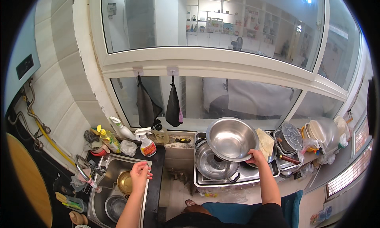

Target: The person washes a bundle of chopsticks, a large metal bowl, a small metal bowl, and a white plate in a kitchen sink. They rinse the items under running water and place the chopsticks in a wall-mounted holder and the bowls and plate on the counter.

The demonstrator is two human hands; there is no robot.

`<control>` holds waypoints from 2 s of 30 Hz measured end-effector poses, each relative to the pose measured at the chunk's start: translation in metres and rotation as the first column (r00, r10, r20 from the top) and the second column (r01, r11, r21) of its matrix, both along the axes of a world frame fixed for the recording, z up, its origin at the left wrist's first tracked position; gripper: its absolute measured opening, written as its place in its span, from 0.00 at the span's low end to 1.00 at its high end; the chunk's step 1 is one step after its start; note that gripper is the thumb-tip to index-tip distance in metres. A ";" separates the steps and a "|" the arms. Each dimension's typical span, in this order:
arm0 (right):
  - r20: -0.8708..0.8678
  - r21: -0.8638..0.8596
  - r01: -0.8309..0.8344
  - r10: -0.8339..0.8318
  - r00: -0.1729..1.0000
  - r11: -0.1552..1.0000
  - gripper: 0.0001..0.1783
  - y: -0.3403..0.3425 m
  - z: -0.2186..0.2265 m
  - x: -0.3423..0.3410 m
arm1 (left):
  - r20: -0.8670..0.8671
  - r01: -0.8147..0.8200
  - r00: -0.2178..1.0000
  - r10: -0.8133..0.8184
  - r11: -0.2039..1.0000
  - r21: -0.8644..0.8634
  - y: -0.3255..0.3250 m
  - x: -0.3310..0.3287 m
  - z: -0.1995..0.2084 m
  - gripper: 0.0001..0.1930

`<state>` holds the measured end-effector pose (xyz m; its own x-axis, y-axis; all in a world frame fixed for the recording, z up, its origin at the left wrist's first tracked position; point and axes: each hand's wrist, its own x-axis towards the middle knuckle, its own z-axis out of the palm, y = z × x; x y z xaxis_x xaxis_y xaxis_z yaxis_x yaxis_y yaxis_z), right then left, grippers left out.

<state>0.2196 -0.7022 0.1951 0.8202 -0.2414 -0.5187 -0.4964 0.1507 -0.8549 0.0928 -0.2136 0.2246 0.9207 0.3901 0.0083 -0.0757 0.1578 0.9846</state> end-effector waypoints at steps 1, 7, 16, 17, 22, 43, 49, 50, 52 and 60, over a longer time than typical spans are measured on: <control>-0.016 -0.004 -0.029 0.028 0.999 1.000 0.13 -0.001 -0.001 0.003 | -0.003 -0.004 1.000 0.004 1.000 0.000 0.003 -0.001 -0.001 0.08; -0.074 0.064 -0.083 0.088 0.993 0.994 0.18 -0.003 -0.011 0.020 | -0.029 -0.050 0.998 0.050 0.999 -0.008 0.027 -0.013 -0.010 0.08; -0.056 -0.249 -0.121 0.110 0.992 0.961 0.40 0.018 -0.017 0.029 | -0.125 -0.138 0.983 0.135 0.990 -0.021 0.068 -0.058 -0.051 0.08; -0.062 -0.301 -0.095 0.080 0.995 0.949 0.42 0.014 -0.021 0.031 | -0.126 -0.133 0.983 0.132 0.991 -0.001 0.073 -0.063 -0.064 0.08; 0.219 -0.891 0.171 0.068 0.973 0.420 0.43 -0.039 -0.079 0.071 | -0.221 -0.148 0.965 0.139 0.989 -0.025 0.073 -0.098 -0.104 0.09; 0.285 -0.553 -0.818 0.958 -0.008 0.158 0.17 0.476 -0.079 -0.047 | -0.842 -0.798 0.389 0.375 0.594 -0.104 0.129 -0.255 -0.246 0.28; 0.162 -0.498 -0.863 0.968 -0.190 -0.086 0.17 0.543 -0.136 -0.042 | -0.880 -0.922 0.264 0.396 0.372 -0.109 0.123 -0.252 -0.285 0.26; 0.094 -0.451 -0.885 0.980 -0.177 -0.117 0.18 0.549 -0.158 -0.034 | -0.885 -0.925 0.240 0.399 0.370 -0.084 0.122 -0.250 -0.296 0.24; -0.040 -0.513 -0.836 0.979 -0.202 -0.193 0.24 0.567 -0.190 -0.023 | -0.874 -0.927 0.243 0.421 0.366 -0.081 0.118 -0.249 -0.315 0.23; -0.507 -0.709 -0.509 0.855 -0.112 -0.488 0.29 0.633 -0.262 -0.001 | -0.820 -0.919 0.372 0.434 0.296 -0.260 0.106 -0.218 -0.279 0.18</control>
